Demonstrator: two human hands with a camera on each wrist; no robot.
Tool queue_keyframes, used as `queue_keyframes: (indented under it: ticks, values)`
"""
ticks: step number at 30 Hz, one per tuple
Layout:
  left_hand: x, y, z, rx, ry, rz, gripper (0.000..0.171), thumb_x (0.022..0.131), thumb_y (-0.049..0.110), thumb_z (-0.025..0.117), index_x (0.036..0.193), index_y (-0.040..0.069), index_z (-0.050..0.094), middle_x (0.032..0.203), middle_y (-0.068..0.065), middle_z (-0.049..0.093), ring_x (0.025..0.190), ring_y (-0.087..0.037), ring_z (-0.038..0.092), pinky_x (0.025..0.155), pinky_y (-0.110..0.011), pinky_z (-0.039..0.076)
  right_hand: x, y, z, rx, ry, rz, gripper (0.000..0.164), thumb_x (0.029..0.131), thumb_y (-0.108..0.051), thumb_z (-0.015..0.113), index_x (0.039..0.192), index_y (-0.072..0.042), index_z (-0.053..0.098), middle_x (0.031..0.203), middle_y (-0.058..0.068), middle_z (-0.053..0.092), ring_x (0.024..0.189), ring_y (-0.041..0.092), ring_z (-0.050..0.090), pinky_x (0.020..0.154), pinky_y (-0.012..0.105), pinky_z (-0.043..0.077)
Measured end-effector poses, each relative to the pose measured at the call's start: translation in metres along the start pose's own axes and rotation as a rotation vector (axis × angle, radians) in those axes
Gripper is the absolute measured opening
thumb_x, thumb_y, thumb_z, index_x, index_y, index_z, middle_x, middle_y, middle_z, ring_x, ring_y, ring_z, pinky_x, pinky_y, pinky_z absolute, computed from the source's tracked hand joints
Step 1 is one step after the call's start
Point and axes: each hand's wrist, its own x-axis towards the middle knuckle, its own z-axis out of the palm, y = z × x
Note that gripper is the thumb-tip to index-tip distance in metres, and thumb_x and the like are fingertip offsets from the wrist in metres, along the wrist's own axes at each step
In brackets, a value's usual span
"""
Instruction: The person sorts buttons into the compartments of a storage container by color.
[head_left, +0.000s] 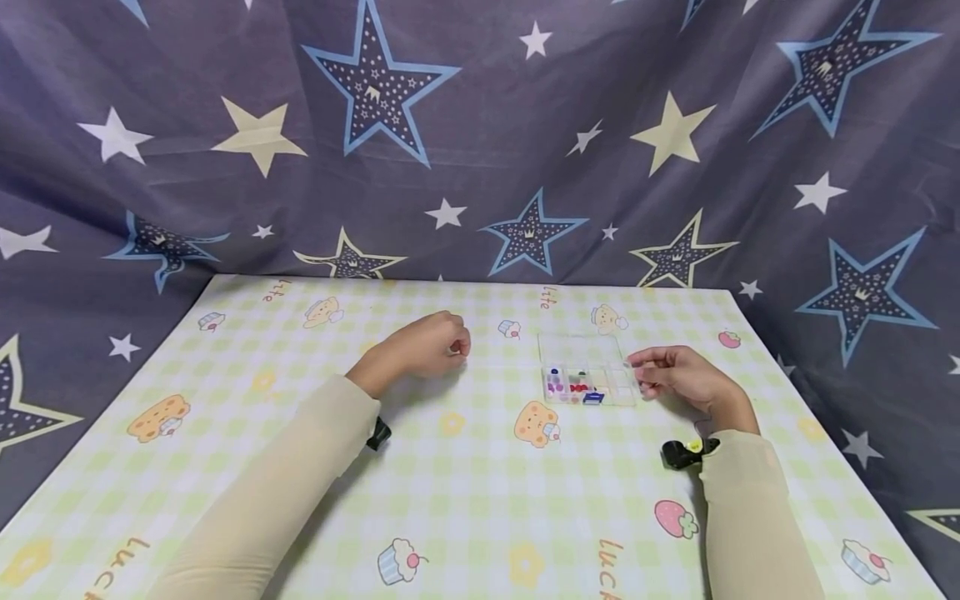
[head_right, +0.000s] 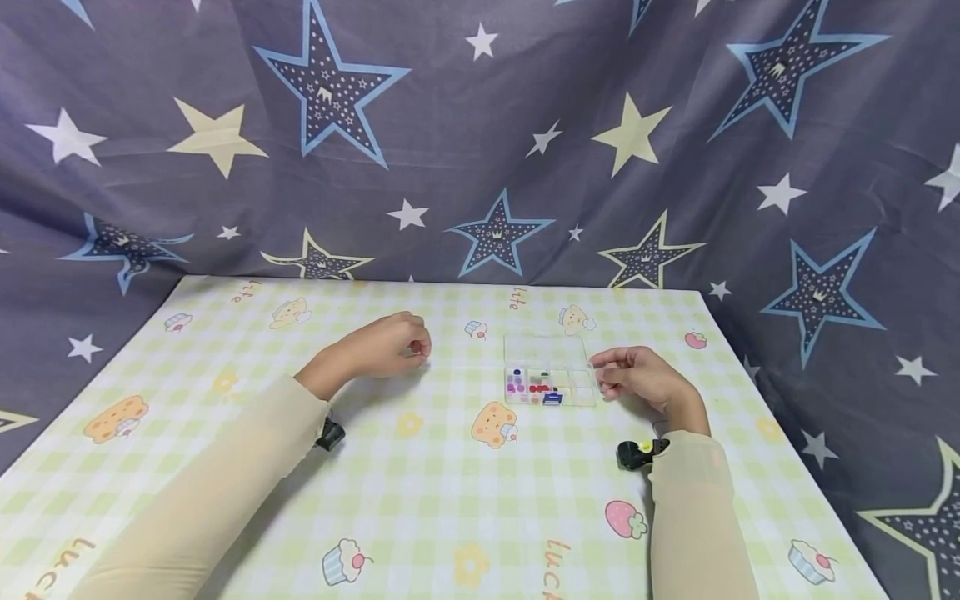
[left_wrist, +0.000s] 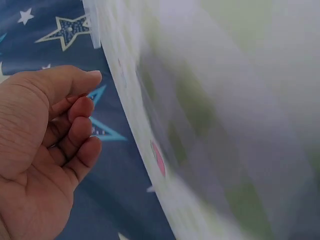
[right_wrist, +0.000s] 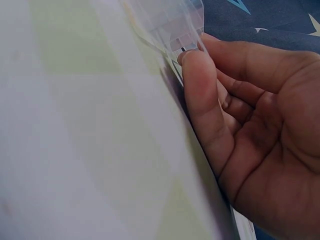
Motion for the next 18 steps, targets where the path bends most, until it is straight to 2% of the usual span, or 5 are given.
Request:
queue_keyframes:
  ticks: [5, 18]
  values:
    - [-0.022, -0.011, -0.007, 0.005, 0.007, -0.004, 0.01, 0.092, 0.008, 0.069, 0.084, 0.015, 0.069, 0.082, 0.002, 0.058, 0.08, -0.017, 0.051, 0.078, -0.035, 0.046, 0.0, 0.0, -0.001, -0.001, -0.004, -0.004, 0.046, 0.101, -0.004, 0.061, 0.141, 0.015, 0.046, 0.1, 0.01, 0.065, 0.078, 0.016, 0.064, 0.072, 0.03, 0.058]
    - [-0.082, -0.045, -0.017, -0.018, -0.01, -0.082, 0.009, 0.091, 0.01, 0.073, 0.084, 0.015, 0.07, 0.083, 0.004, 0.058, 0.08, -0.015, 0.05, 0.077, -0.036, 0.047, -0.001, -0.001, 0.001, -0.004, -0.002, -0.001, 0.046, 0.102, -0.004, 0.06, 0.141, 0.015, 0.046, 0.099, 0.01, 0.065, 0.078, 0.016, 0.063, 0.072, 0.03, 0.058]
